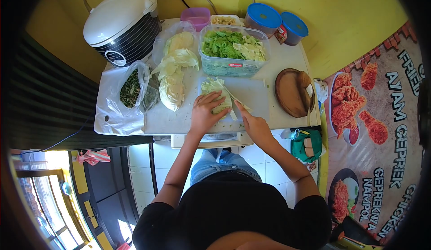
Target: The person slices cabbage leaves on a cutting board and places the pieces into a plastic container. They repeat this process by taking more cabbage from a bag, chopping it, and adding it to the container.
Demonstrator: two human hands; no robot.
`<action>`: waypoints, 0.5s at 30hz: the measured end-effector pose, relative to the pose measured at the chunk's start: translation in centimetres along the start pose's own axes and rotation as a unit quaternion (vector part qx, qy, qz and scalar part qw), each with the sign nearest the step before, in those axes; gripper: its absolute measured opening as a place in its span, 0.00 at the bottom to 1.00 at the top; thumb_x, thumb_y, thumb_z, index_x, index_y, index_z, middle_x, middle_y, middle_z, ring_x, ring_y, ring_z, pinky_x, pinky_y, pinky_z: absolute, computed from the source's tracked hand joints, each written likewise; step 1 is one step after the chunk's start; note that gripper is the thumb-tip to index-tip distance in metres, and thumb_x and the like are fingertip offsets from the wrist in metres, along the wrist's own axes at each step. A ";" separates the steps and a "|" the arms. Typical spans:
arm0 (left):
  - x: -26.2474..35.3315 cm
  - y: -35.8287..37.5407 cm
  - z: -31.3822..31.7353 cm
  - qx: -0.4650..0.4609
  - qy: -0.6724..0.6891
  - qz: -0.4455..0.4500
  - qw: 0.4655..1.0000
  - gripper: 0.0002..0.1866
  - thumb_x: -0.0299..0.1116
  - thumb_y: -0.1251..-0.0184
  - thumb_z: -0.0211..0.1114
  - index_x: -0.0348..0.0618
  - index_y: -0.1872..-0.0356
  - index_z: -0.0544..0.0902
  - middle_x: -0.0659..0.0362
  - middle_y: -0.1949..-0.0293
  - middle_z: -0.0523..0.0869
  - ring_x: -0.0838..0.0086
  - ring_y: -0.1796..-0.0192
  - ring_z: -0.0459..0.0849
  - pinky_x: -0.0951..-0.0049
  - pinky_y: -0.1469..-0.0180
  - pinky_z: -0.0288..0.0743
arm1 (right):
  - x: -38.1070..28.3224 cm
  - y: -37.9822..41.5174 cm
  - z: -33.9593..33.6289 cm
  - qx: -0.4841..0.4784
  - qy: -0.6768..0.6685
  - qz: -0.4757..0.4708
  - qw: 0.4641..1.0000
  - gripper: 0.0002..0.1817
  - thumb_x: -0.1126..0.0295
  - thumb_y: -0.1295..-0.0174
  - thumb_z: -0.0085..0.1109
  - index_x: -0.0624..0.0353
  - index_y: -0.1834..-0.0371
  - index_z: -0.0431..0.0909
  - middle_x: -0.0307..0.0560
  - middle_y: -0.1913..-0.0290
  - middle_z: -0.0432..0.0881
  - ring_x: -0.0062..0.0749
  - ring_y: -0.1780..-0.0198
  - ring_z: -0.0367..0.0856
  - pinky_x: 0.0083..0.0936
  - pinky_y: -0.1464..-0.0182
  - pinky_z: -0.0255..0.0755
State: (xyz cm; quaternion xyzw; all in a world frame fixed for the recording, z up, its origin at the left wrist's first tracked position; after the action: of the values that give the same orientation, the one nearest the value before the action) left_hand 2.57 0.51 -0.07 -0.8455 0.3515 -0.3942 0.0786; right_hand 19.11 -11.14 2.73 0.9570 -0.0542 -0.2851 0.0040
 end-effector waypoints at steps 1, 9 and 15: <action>0.1 -0.1 -0.1 -0.001 0.004 -0.001 1.000 0.20 0.46 0.48 0.75 0.48 0.55 0.89 0.59 0.43 0.84 0.66 0.37 0.79 0.58 0.34 0.65 | 0.1 -0.1 0.1 0.000 0.015 -0.003 1.000 0.33 0.68 0.29 0.47 0.33 0.23 0.50 0.60 0.78 0.80 0.57 0.75 0.81 0.49 0.69 0.75; 0.0 -0.2 -0.3 -0.009 0.008 -0.005 1.000 0.20 0.47 0.47 0.74 0.48 0.56 0.89 0.60 0.44 0.85 0.65 0.39 0.80 0.59 0.34 0.65 | 1.3 -0.9 -0.5 -0.014 0.004 -0.015 1.000 0.32 0.67 0.29 0.47 0.32 0.23 0.53 0.61 0.74 0.81 0.60 0.72 0.82 0.50 0.67 0.76; 0.0 -0.4 -0.4 -0.010 0.029 -0.009 0.999 0.20 0.46 0.48 0.75 0.48 0.57 0.89 0.60 0.45 0.85 0.66 0.40 0.80 0.60 0.35 0.66 | 1.6 -2.3 -1.2 0.005 -0.077 -0.050 0.996 0.28 0.67 0.28 0.47 0.35 0.25 0.59 0.63 0.70 0.82 0.62 0.70 0.82 0.49 0.64 0.76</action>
State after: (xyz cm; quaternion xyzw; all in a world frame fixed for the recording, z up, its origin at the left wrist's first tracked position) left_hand 2.52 0.86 0.36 -0.8374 0.3502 -0.4157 0.0569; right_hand 21.27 -9.04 2.77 0.9338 -0.0073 -0.3573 -0.0189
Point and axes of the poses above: each hand's wrist, its own y-axis away from the middle knuckle, its own z-axis out of the palm, x = y × z, the point moved 1 cm from there along -y, towards the middle knuckle
